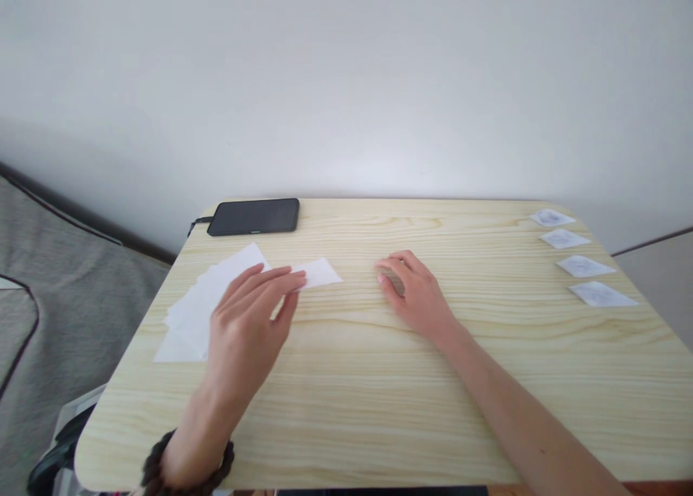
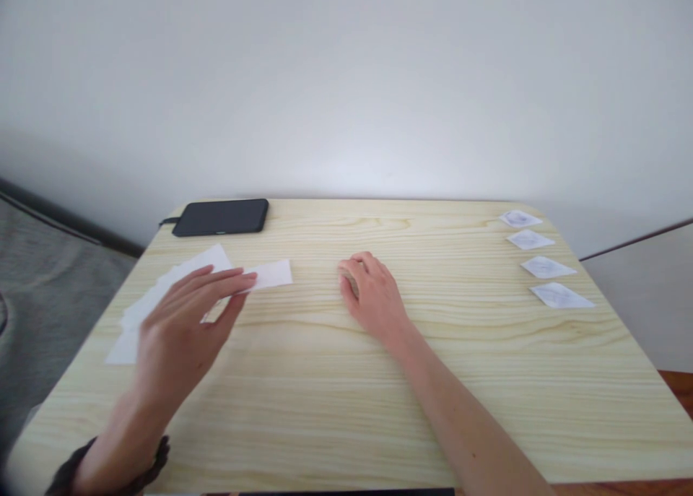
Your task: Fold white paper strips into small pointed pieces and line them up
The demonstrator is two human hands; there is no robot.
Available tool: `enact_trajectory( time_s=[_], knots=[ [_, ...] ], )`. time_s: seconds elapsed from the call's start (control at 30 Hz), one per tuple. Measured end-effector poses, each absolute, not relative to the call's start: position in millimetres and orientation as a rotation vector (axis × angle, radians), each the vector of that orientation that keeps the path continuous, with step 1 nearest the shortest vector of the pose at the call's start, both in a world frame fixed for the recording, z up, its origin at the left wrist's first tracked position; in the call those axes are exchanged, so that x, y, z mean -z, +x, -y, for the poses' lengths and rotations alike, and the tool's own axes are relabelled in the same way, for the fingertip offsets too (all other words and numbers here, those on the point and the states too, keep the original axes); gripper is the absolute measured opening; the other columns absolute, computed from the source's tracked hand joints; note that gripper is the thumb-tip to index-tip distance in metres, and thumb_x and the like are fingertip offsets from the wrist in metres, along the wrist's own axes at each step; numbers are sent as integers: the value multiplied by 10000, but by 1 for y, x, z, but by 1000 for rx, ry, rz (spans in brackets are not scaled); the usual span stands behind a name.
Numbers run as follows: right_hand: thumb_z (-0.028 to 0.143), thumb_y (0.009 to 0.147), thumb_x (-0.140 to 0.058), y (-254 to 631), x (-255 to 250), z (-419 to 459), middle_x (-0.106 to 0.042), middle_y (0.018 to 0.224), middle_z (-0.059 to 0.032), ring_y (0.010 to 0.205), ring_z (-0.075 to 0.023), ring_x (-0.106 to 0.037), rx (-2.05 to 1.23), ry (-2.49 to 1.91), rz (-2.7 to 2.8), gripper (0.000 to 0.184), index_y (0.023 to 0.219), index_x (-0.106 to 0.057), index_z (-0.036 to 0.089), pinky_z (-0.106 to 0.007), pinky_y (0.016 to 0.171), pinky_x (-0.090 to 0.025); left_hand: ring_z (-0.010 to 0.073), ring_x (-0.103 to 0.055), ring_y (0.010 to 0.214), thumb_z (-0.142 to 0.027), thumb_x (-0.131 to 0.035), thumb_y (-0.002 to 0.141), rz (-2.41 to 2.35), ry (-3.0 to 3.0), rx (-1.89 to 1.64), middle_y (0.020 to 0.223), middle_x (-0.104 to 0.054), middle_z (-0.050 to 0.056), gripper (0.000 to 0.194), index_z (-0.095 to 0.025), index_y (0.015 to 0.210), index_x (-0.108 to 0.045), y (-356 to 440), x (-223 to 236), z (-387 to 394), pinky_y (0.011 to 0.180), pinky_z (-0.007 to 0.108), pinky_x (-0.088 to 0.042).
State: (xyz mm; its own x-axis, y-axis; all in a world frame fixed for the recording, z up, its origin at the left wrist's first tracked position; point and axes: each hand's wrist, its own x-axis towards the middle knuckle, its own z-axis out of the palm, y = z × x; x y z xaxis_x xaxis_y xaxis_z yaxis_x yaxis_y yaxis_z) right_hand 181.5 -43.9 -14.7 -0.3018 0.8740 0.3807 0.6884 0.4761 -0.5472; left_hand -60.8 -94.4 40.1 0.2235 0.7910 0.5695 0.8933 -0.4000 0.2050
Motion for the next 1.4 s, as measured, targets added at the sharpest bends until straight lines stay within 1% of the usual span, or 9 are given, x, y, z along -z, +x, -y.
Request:
enact_trajectory(
  time_s=[0.13,0.47,0.6,0.8,0.9,1.0,1.13,1.23,1.4],
  knots=[
    [247,928,-462,194,16,35,-650,905,-64,708,-168,-584,-406,-1339,1924,231,1066,-630,167,-330,734,-512,208,-680,985,-141,-554,897,1348,-2610,869,1025,-750,14,161,-206,953,-691,-23,-22,73,967,424,-498],
    [448,924,-465,213,21,17,-541,1176,-164,1031,-305,-540,-46,-1561,2104,496,1301,-565,142,-476,911,-461,245,-499,1238,-281,-463,954,1459,-2776,925,1304,-591,108,284,-154,1111,-662,7,7,21,1058,417,-424],
    [475,917,-478,209,18,19,-541,1195,-143,1054,-303,-532,-60,-1595,2138,495,1299,-574,174,-468,922,-456,377,-355,1354,-441,-547,890,1760,-2548,644,1443,-414,265,673,34,1352,-437,3,9,13,1100,539,-336],
    [463,909,-494,209,16,19,-546,1230,-166,1095,-315,-529,-104,-1567,2085,501,1286,-547,137,-478,930,-440,322,-375,1358,-386,-528,908,1735,-2711,732,1407,-507,157,418,-122,1223,-606,-7,8,9,1122,506,-320],
    [444,885,-548,212,13,20,-628,1091,-134,993,-277,-578,-288,-1453,2024,352,1065,-629,153,-426,868,-465,285,-528,1212,-325,-551,891,1743,-2852,1025,1213,-652,100,276,-180,1093,-670,-9,5,10,1046,457,-415],
    [425,903,-534,214,9,22,-638,716,-35,653,-160,-576,-691,-1366,1856,286,767,-597,182,-286,621,-466,217,-674,886,-363,-616,847,2065,-2917,1494,988,-724,69,358,-171,1150,-609,-6,3,14,811,354,-544],
    [435,902,-543,215,7,27,-554,583,35,489,-98,-478,-1010,-1264,1626,254,831,-569,193,-213,452,-365,211,-697,801,-427,-747,726,2371,-2913,2044,895,-746,68,430,-128,1015,-638,-3,-1,19,693,286,-557],
    [433,902,-546,214,5,28,-540,541,52,433,-89,-481,-1156,-1212,1586,242,876,-575,194,-195,400,-354,197,-697,709,-456,-734,736,2528,-2895,2067,839,-750,66,357,-125,853,-669,-4,-8,22,584,255,-552],
    [373,893,-568,216,3,29,-569,504,45,411,-100,-527,-1143,-1196,1606,203,882,-646,187,-194,391,-416,164,-656,501,-471,-673,804,2659,-3107,1960,630,-717,37,398,-122,990,-627,-5,-13,23,479,249,-543]
  ],
)
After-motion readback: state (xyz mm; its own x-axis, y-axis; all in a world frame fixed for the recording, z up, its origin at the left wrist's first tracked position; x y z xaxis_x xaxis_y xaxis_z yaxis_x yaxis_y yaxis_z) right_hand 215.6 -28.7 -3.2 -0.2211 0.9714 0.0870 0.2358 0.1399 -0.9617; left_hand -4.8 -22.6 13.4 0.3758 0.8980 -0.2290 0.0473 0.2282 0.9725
